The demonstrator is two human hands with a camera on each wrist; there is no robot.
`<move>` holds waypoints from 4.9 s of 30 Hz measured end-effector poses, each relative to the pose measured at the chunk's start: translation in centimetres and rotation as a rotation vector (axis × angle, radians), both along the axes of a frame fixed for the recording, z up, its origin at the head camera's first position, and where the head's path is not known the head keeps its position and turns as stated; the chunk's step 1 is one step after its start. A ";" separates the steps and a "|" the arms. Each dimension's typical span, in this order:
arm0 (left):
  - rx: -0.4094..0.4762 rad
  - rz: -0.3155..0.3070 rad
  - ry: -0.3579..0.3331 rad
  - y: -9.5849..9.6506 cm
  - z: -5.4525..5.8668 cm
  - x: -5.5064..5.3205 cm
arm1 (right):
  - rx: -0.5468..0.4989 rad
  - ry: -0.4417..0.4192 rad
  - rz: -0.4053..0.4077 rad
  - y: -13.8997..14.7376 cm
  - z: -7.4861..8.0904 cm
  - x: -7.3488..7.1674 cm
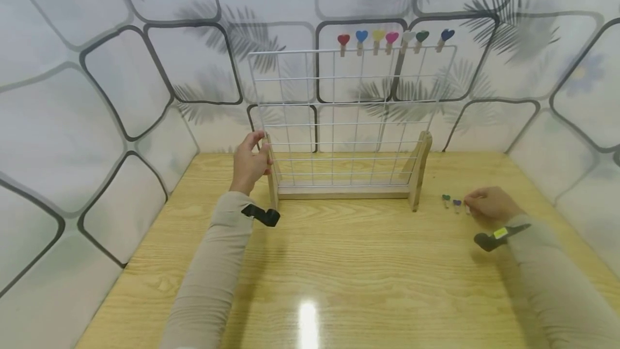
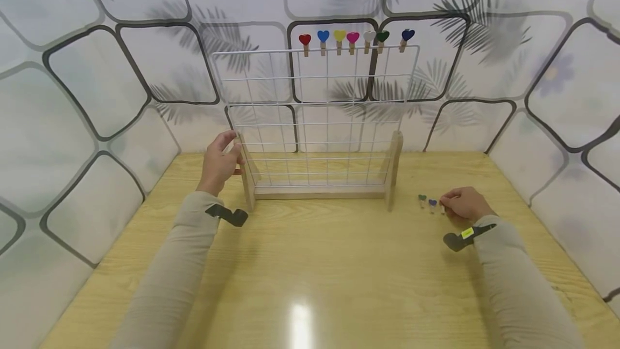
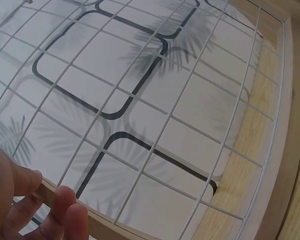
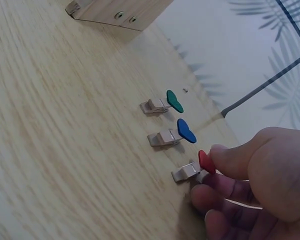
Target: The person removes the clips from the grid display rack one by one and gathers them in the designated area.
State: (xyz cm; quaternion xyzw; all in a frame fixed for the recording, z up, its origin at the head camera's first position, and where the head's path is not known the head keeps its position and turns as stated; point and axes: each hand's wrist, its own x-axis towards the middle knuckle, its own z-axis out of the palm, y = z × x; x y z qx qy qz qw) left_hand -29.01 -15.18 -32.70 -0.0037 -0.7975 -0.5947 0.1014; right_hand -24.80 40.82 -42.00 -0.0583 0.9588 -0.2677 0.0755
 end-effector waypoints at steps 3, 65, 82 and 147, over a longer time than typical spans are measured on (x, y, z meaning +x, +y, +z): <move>0.001 -0.004 0.002 0.0 0.1 0.0 | 0.011 -0.001 -0.009 0.5 0.0 -0.2; -0.038 0.002 0.025 -0.2 -0.3 -0.3 | -0.368 0.324 0.171 -28.1 31.7 -5.0; -0.036 0.012 0.008 0.0 -0.2 -0.3 | -0.064 0.416 0.049 -29.9 32.2 -6.2; -0.045 0.016 0.026 0.1 -0.6 -0.5 | -0.346 0.088 -0.098 -0.4 4.3 -0.2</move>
